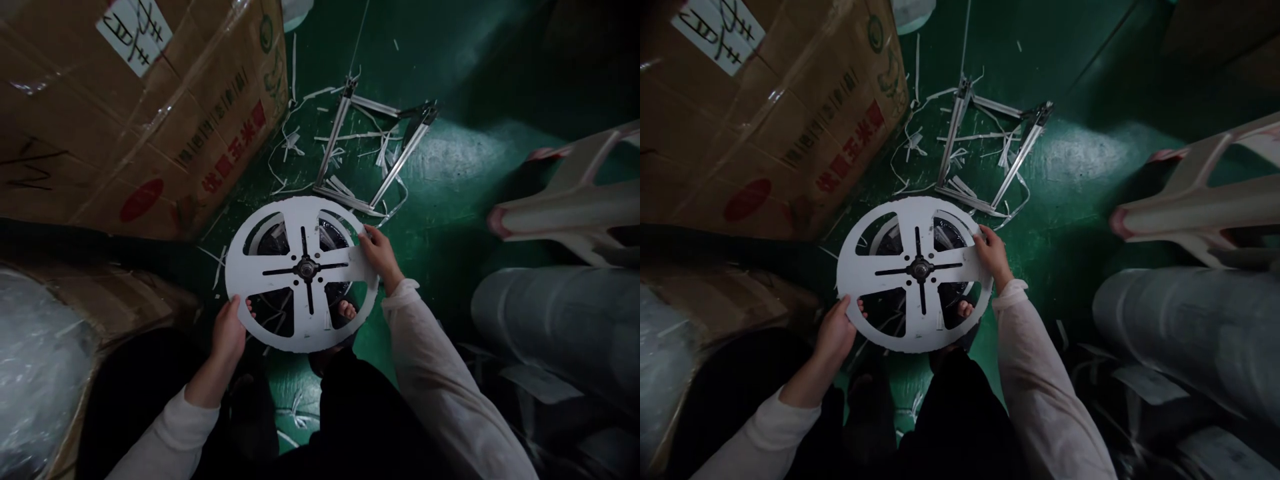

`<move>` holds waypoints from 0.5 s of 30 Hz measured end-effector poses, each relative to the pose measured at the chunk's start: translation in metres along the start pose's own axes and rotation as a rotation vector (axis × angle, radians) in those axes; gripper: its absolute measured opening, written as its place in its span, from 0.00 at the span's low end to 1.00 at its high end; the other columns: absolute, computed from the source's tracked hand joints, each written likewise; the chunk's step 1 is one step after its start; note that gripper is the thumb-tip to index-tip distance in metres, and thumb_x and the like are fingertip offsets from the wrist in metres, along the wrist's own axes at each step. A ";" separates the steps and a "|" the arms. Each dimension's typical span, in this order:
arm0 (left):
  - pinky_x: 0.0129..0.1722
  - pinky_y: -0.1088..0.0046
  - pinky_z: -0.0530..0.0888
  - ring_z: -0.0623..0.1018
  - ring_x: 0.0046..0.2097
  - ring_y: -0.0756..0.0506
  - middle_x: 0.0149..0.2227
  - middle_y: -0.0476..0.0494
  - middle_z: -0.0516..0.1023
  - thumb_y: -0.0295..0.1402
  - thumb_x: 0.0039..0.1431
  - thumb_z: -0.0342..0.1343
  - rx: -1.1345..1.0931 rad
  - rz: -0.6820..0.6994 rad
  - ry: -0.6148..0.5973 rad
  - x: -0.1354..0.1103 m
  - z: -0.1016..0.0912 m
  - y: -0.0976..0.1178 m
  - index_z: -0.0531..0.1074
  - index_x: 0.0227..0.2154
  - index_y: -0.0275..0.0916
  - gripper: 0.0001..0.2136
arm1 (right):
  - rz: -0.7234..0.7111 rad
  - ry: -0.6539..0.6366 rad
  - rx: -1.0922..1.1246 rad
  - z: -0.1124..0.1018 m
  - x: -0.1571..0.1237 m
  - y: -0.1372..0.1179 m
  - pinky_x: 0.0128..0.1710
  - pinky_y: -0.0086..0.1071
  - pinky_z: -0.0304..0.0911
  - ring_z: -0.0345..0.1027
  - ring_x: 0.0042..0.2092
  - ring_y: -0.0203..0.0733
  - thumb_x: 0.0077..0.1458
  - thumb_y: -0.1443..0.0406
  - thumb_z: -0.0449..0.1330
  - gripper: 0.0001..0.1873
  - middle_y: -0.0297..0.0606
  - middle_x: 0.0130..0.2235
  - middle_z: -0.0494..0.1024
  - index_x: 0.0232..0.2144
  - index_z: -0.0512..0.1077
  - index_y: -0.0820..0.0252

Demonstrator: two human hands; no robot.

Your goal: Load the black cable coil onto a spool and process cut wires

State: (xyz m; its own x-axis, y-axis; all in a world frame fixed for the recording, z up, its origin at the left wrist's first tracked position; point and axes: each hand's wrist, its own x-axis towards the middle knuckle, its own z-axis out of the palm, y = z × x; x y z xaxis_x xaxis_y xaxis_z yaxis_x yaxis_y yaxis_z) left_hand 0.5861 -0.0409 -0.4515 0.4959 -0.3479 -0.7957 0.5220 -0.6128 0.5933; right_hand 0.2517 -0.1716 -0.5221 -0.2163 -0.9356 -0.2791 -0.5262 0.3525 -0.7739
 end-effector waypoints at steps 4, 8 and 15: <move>0.32 0.69 0.75 0.75 0.32 0.48 0.29 0.45 0.76 0.36 0.52 0.58 0.044 -0.051 -0.011 -0.005 -0.006 -0.018 0.74 0.31 0.35 0.08 | -0.070 0.013 -0.076 0.001 0.011 -0.007 0.45 0.45 0.65 0.71 0.39 0.48 0.53 0.50 0.56 0.30 0.46 0.43 0.80 0.50 0.74 0.64; 0.35 0.67 0.73 0.76 0.35 0.46 0.32 0.43 0.77 0.40 0.51 0.58 0.133 -0.096 -0.021 -0.004 -0.010 -0.030 0.74 0.33 0.35 0.12 | -0.142 -0.002 -0.077 0.000 0.022 -0.010 0.45 0.45 0.66 0.72 0.40 0.50 0.53 0.50 0.57 0.29 0.47 0.42 0.81 0.49 0.75 0.66; 0.52 0.61 0.69 0.72 0.51 0.41 0.48 0.38 0.72 0.37 0.50 0.60 0.587 0.803 -0.071 -0.020 -0.010 -0.019 0.71 0.44 0.39 0.17 | -0.171 0.010 -0.100 0.000 0.019 -0.009 0.49 0.48 0.65 0.73 0.45 0.53 0.55 0.51 0.57 0.27 0.48 0.45 0.80 0.49 0.75 0.64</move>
State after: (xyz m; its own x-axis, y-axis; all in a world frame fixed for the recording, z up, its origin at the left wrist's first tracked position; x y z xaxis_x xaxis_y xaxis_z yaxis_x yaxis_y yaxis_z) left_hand 0.5736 -0.0151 -0.4451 0.4987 -0.8430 -0.2016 -0.3856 -0.4241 0.8194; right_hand 0.2525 -0.1924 -0.5209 -0.1245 -0.9819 -0.1427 -0.6350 0.1894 -0.7489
